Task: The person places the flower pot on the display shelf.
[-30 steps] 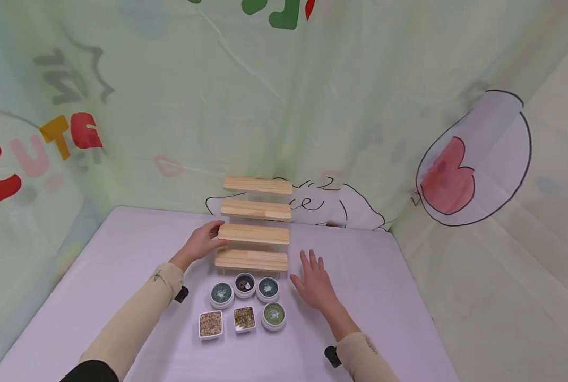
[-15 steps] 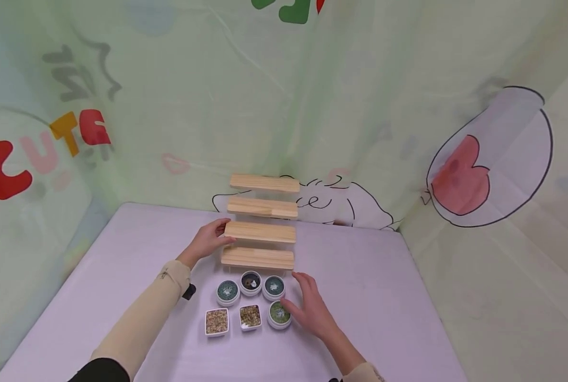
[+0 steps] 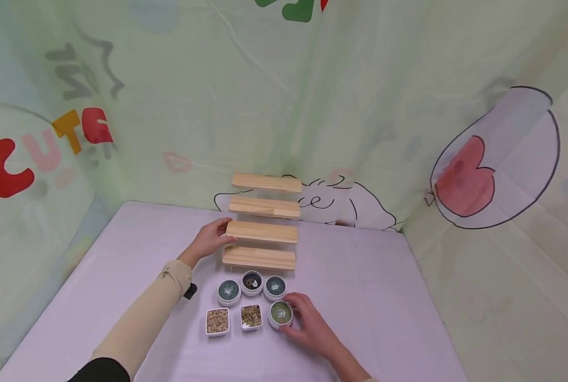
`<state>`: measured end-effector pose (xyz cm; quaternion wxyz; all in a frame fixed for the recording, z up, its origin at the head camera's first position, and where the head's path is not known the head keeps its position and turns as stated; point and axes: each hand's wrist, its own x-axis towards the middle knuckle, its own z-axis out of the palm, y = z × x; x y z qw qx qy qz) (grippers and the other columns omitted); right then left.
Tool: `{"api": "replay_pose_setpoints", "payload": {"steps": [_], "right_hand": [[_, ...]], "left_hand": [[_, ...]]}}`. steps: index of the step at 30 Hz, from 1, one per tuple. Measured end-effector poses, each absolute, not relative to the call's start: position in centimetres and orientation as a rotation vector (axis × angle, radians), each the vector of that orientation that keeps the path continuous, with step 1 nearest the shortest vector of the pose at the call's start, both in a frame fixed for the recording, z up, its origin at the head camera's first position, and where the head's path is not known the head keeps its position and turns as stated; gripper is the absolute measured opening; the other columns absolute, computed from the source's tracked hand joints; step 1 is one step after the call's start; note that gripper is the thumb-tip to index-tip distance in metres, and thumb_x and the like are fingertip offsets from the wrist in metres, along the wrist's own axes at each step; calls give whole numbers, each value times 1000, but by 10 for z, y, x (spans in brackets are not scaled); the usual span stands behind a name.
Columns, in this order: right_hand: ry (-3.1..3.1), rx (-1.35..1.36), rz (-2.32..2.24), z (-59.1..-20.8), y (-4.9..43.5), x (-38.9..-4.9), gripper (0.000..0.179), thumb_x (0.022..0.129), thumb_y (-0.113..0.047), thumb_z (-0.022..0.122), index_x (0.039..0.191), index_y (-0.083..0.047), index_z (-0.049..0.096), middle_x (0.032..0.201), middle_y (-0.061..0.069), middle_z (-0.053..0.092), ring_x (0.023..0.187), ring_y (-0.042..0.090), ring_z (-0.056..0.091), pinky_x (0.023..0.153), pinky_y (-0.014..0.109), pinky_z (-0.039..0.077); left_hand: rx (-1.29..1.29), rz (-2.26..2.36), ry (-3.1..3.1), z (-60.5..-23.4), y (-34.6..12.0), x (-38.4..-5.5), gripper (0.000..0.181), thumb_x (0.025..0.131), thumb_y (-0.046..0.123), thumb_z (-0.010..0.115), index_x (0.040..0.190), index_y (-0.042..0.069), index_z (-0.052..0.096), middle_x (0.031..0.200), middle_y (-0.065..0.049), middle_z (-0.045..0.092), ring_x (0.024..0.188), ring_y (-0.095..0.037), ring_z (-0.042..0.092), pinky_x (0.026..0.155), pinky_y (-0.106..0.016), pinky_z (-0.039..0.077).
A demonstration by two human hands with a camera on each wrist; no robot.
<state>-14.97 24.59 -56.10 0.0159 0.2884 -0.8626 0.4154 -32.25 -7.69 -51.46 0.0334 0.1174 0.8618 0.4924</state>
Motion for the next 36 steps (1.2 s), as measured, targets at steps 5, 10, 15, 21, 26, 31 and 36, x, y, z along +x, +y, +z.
{"api": "replay_pose_setpoints", "payload": {"steps": [5, 10, 15, 21, 26, 31, 36], "right_hand": [[-2675, 868, 1241, -566, 242, -147, 56, 83, -21, 80, 130, -5, 54, 127, 6, 56, 114, 26, 58, 88, 34, 59], [-2688, 776, 1225, -570, 240, -145, 54, 80, -15, 81, 128, -10, 56, 125, 1, 58, 113, 22, 59, 89, 32, 58], [-2637, 759, 1287, -570, 239, -145, 53, 78, -11, 83, 126, -10, 60, 126, 5, 60, 112, 23, 60, 86, 31, 60], [-2655, 671, 1447, -559, 238, -147, 51, 78, -9, 83, 124, -11, 62, 129, 6, 59, 118, 24, 57, 87, 27, 59], [-2612, 605, 1658, -541, 235, -155, 57, 80, -4, 79, 131, -4, 55, 133, 14, 55, 121, 34, 53, 94, 30, 56], [-2583, 461, 1800, -521, 228, -165, 62, 81, -3, 79, 136, -4, 51, 138, 16, 52, 127, 35, 49, 96, 27, 54], [-2605, 306, 1829, -502, 219, -178, 64, 82, -7, 79, 139, -8, 50, 141, 12, 51, 129, 30, 49, 97, 27, 53]], "left_hand": [[355, 1504, 2649, -514, -77, -322, 73, 85, 22, 78, 144, -3, 43, 142, -22, 49, 129, -33, 51, 109, -37, 45], [331, 1502, 2642, -513, -76, -323, 73, 85, 23, 78, 144, -2, 42, 143, -21, 49, 129, -32, 50, 109, -37, 45], [321, 1494, 2644, -513, -76, -323, 74, 86, 23, 77, 145, -3, 41, 143, -21, 48, 130, -33, 50, 109, -38, 44], [323, 1505, 2635, -514, -77, -323, 74, 85, 24, 78, 145, -3, 42, 143, -21, 48, 130, -32, 50, 109, -38, 44], [322, 1511, 2639, -515, -77, -324, 74, 85, 23, 78, 144, -2, 42, 144, -21, 48, 129, -32, 50, 109, -38, 45], [327, 1501, 2636, -515, -77, -324, 75, 85, 23, 78, 145, -2, 42, 145, -20, 47, 130, -31, 50, 109, -37, 45], [338, 1510, 2634, -514, -77, -324, 74, 85, 22, 78, 144, -3, 42, 143, -21, 49, 129, -32, 51, 109, -37, 45]]}}
